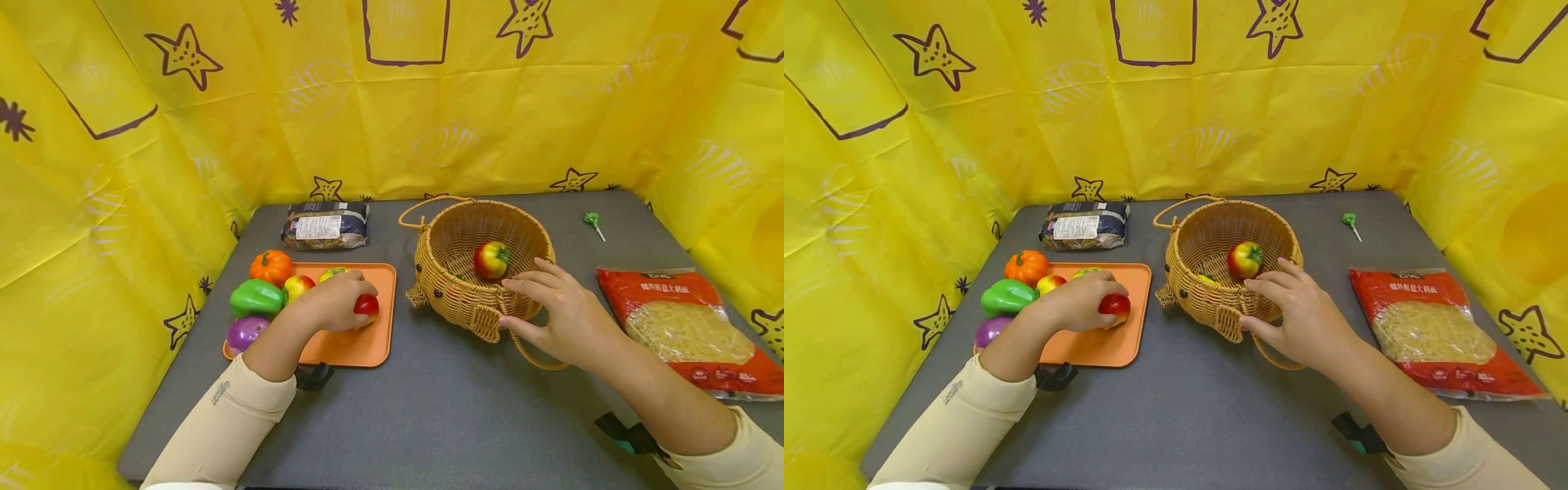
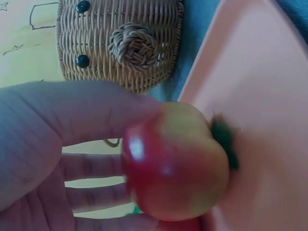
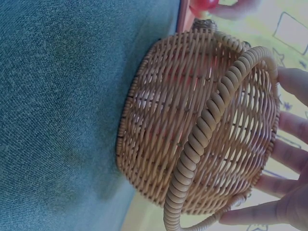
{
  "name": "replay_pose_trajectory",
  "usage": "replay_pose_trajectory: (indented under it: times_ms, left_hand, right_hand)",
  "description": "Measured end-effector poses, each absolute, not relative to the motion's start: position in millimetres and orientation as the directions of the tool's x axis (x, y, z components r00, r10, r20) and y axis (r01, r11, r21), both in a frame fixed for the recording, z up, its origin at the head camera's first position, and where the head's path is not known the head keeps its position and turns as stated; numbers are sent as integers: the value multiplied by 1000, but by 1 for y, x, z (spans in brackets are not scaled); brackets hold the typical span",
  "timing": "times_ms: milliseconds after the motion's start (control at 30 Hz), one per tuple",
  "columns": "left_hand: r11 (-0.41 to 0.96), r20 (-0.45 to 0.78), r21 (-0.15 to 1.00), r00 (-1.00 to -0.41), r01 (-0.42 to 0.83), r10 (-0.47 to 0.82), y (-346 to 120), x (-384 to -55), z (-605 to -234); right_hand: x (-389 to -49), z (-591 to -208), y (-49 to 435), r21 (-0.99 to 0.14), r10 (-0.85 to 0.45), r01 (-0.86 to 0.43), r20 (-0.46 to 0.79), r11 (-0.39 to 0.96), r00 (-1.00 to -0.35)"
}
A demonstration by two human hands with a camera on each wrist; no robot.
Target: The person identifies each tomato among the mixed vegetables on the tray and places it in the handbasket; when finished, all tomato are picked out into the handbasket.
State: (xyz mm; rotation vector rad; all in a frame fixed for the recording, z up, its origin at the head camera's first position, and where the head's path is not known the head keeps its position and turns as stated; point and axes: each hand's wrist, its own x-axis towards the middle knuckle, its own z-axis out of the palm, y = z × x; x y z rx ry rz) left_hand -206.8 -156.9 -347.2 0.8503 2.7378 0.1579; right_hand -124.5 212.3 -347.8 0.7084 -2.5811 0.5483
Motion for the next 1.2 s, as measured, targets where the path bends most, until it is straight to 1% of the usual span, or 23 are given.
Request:
replay_pose_trajectory:
  times_ms: [200, 467, 733, 933, 1200]
  left_hand:
    - [821, -205, 214, -797, 530, 568, -162, -206, -352]
    - [808, -160, 192, -795, 556, 585, -162, -201, -356]
    - [784, -115, 214, -782, 583, 613, -163, -200, -359]
    - [753, -25, 231, -770, 616, 638, -160, -200, -356]
    - [717, 110, 245, -753, 653, 648, -155, -203, -336]
  right_hand:
    - [-124, -348, 212, -262, -386, -540, 463, 800, -798]
    - [-124, -347, 212, -259, -388, -548, 476, 796, -789]
    - [-124, -347, 212, -261, -389, -544, 467, 797, -794]
    - [-125, -348, 212, -264, -389, -544, 464, 797, -796]
    - [-124, -348, 213, -269, -392, -549, 465, 792, -794]
